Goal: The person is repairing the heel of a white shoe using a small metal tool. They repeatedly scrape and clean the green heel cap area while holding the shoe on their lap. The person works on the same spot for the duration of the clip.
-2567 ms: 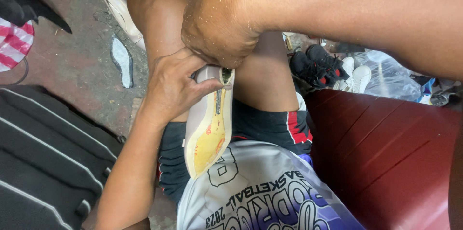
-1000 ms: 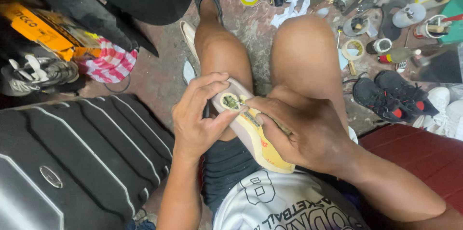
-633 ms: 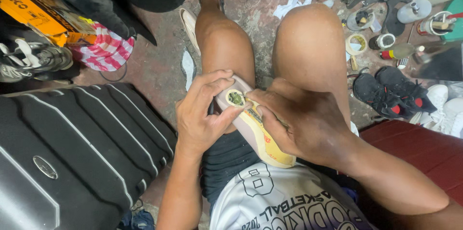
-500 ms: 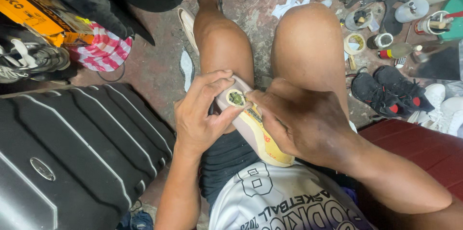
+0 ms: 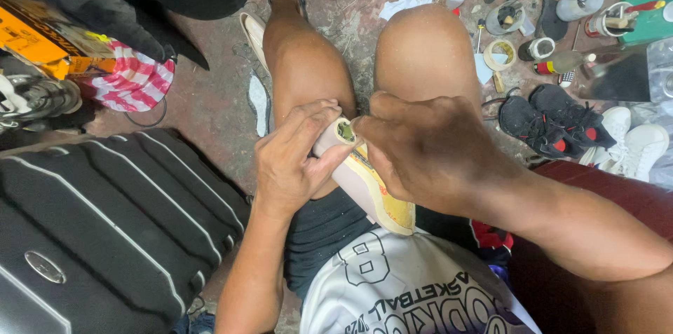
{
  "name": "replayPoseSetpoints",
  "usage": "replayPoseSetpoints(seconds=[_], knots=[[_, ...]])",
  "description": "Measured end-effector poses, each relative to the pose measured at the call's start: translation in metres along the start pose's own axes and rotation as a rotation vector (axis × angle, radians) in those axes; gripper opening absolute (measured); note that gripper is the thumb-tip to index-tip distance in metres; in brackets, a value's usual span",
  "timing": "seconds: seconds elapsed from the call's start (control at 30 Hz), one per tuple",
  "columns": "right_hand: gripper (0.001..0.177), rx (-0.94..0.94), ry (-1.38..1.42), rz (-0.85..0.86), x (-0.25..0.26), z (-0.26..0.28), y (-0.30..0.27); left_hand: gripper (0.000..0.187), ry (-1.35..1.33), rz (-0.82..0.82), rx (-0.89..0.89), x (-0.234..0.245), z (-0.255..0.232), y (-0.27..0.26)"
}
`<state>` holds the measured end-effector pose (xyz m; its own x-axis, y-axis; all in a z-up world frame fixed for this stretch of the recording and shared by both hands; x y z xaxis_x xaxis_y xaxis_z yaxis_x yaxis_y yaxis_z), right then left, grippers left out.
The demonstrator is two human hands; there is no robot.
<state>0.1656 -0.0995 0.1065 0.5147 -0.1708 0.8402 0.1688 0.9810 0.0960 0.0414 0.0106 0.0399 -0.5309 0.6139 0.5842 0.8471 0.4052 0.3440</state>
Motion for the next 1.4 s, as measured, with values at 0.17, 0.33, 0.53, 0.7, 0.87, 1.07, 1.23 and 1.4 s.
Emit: replayPoseSetpoints(seconds=[0.17,0.33,0.53,0.7,0.87,1.07,1.23,1.4], knots=[[0.033,-0.036,0.044,-0.063,-0.008,0.000,-0.006,0.040,0.036,0.021,0.023,0.001,0.001,0.002],[0.042,-0.101,-0.020,-0.038,-0.017,0.003,-0.018,0.040,0.076,0.028,0.038,0.003,-0.003,0.005],[0.039,-0.128,-0.034,-0.180,-0.030,0.004,-0.032,0.041,0.102,0.022,0.067,0.003,-0.007,0.008],[0.041,-0.179,0.037,-0.275,-0.038,0.005,-0.037,0.042,0.090,0.029,0.089,0.004,-0.006,0.011],[0.040,-0.192,0.150,-0.386,-0.031,0.000,-0.042,0.041,0.083,0.008,0.055,0.005,-0.008,0.009],[0.030,-0.228,0.336,-0.269,-0.024,-0.012,-0.039,0.042,0.042,-0.017,0.018,0.007,-0.007,0.006],[0.028,-0.184,0.315,-0.239,-0.022,-0.009,-0.034,0.042,0.034,-0.027,0.019,0.007,-0.005,0.001],[0.027,-0.154,0.329,-0.209,-0.020,-0.009,-0.029,0.041,0.017,-0.028,0.019,0.008,-0.004,0.000]])
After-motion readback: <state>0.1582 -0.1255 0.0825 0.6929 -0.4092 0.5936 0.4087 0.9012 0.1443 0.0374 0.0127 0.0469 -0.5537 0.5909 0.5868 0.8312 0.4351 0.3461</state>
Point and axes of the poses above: each hand's wrist, its own y-axis towards the middle knuckle, its own x-axis out of the back of the hand, z = x × y, the point moved 5 cm from there along y, towards the middle knuckle
